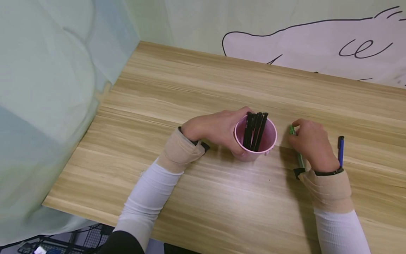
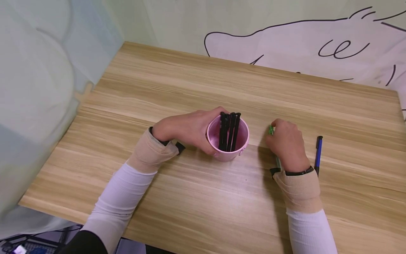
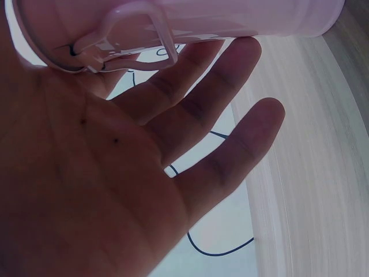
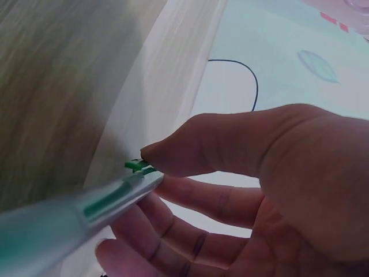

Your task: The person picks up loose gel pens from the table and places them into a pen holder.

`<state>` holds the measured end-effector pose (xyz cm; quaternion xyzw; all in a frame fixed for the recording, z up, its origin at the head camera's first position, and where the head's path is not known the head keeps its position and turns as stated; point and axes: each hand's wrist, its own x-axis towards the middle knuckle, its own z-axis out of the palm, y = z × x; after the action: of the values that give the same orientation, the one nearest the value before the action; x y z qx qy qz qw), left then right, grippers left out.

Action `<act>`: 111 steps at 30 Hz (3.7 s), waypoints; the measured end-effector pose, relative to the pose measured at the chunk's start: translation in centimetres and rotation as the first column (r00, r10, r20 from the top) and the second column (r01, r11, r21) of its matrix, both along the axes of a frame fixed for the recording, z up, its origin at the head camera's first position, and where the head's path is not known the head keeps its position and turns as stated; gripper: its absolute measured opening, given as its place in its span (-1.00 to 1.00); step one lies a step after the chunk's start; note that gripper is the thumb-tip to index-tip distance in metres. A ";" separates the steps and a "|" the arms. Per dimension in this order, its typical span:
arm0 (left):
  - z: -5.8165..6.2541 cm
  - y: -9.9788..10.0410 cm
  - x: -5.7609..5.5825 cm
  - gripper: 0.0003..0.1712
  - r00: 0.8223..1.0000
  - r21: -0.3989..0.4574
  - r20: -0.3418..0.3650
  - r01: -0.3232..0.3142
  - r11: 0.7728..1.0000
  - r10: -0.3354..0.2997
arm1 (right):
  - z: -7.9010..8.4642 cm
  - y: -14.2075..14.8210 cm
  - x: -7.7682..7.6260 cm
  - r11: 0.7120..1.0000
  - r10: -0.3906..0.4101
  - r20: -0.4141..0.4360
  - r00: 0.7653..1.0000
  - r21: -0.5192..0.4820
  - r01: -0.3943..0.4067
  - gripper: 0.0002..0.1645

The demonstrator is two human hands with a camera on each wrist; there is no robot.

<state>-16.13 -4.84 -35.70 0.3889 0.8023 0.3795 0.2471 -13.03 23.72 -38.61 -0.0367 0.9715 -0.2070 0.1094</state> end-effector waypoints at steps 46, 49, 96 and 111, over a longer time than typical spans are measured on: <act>0.0 0.0 0.0 0.02 1.000 0.017 0.002 0.001 1.000 -0.001 | 0.9 -0.7 0.3 0.986 -0.080 -0.209 0.975 -0.158 0.047 -0.50; 0.0 0.1 0.0 0.01 1.000 0.020 -0.001 0.001 1.000 -0.001 | 1.0 -0.8 0.3 0.984 -0.087 -0.221 0.971 -0.169 0.050 -0.50; 0.0 0.0 0.0 0.04 1.000 0.010 -0.006 0.002 1.000 -0.002 | 1.7 -1.7 0.7 0.947 -0.229 -0.377 0.897 -0.301 0.115 -0.52; 0.0 0.1 0.0 0.01 1.000 0.009 0.000 0.000 1.000 0.000 | 2.0 -1.7 0.9 0.929 -0.272 -0.427 0.862 -0.351 0.119 -0.54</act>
<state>-16.16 -4.72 -35.65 0.3901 0.8007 0.3829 0.2453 -12.18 22.00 -36.66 -0.0024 0.9221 -0.3535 -0.1574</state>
